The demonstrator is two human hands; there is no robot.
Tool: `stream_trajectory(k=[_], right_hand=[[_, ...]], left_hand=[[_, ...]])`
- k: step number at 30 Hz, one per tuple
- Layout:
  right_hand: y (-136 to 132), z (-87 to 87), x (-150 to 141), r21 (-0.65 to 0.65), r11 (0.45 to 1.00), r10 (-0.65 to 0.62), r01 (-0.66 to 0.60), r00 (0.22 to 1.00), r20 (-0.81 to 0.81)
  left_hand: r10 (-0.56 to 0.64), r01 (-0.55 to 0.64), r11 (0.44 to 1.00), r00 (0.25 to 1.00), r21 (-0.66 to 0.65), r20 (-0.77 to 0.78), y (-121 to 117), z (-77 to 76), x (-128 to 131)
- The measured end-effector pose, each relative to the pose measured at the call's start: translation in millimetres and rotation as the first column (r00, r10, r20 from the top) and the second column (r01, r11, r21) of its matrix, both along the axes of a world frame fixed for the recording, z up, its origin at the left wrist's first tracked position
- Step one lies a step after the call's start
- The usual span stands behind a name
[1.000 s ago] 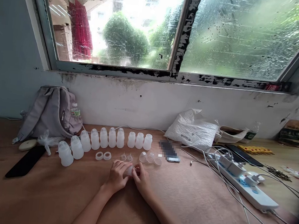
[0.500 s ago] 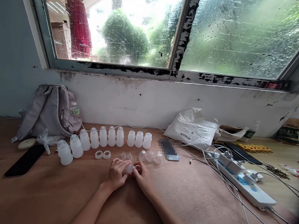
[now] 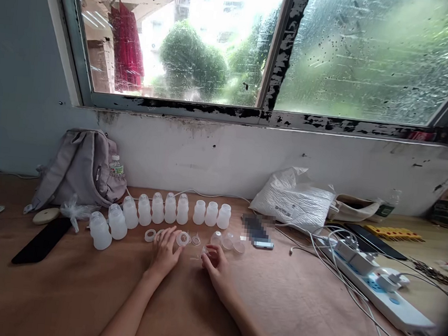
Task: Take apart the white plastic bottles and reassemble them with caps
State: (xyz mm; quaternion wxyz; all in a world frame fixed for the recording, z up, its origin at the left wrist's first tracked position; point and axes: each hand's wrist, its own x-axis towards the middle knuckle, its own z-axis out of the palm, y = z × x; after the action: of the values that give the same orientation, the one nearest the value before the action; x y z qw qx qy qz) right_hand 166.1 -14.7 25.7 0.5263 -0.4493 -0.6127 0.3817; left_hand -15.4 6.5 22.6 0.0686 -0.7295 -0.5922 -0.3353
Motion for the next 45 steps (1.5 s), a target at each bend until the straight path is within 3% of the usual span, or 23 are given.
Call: stream_trajectory(k=[4, 8, 11, 16, 21, 26, 31, 37, 45], right_hand=[[5.8, -3.5, 3.4, 0.053, 0.996, -0.080, 0.074, 0.991, 0.108], [18.9, -9.9, 5.6, 0.157, 0.973, -0.211, 0.169, 0.927, 0.310], [31.6, -15.8, 4.3, 0.221, 0.953, -0.288, 0.208, 0.849, 0.443], [45.0, -15.3, -7.2, 0.219, 0.948, -0.317, 0.230, 0.710, 0.629], [47.1, -6.5, -18.6, 0.165, 0.946, -0.303, 0.279, 0.583, 0.754], [46.3, -3.6, -21.3, 0.139, 0.944, -0.286, 0.301, 0.526, 0.801], [49.7, -6.3, -23.8, 0.120, 0.953, -0.256, 0.278, 0.525, 0.812], [56.9, -13.4, -31.5, 0.174, 0.969, -0.246, 0.175, 0.619, 0.746], [69.0, -29.8, -24.3, 0.242, 0.940, -0.341, 0.241, 0.694, 0.634]], left_hand=[[0.221, -0.223, 0.974, 0.974, -0.031, -0.049, 13.8, -7.5, -11.6], [0.278, -0.286, 0.954, 0.956, -0.091, -0.091, 17.4, -12.6, -13.3], [0.251, -0.262, 0.961, 0.962, -0.094, -0.109, 15.6, -12.2, -11.5], [0.067, -0.087, 0.988, 0.986, -0.126, -0.154, 12.8, -14.8, -12.8], [0.103, -0.119, 0.984, 0.987, -0.133, -0.121, 11.2, -20.3, -17.2], [0.108, -0.122, 0.985, 0.988, -0.120, -0.113, 9.8, -20.0, -18.2], [0.083, -0.094, 0.991, 0.990, -0.096, -0.114, 9.9, -17.5, -16.1], [0.067, -0.072, 0.996, 0.994, -0.058, -0.085, 9.1, -15.0, -13.7], [0.079, -0.079, 0.997, 0.997, 0.015, -0.007, 8.8, -13.5, -11.3]])
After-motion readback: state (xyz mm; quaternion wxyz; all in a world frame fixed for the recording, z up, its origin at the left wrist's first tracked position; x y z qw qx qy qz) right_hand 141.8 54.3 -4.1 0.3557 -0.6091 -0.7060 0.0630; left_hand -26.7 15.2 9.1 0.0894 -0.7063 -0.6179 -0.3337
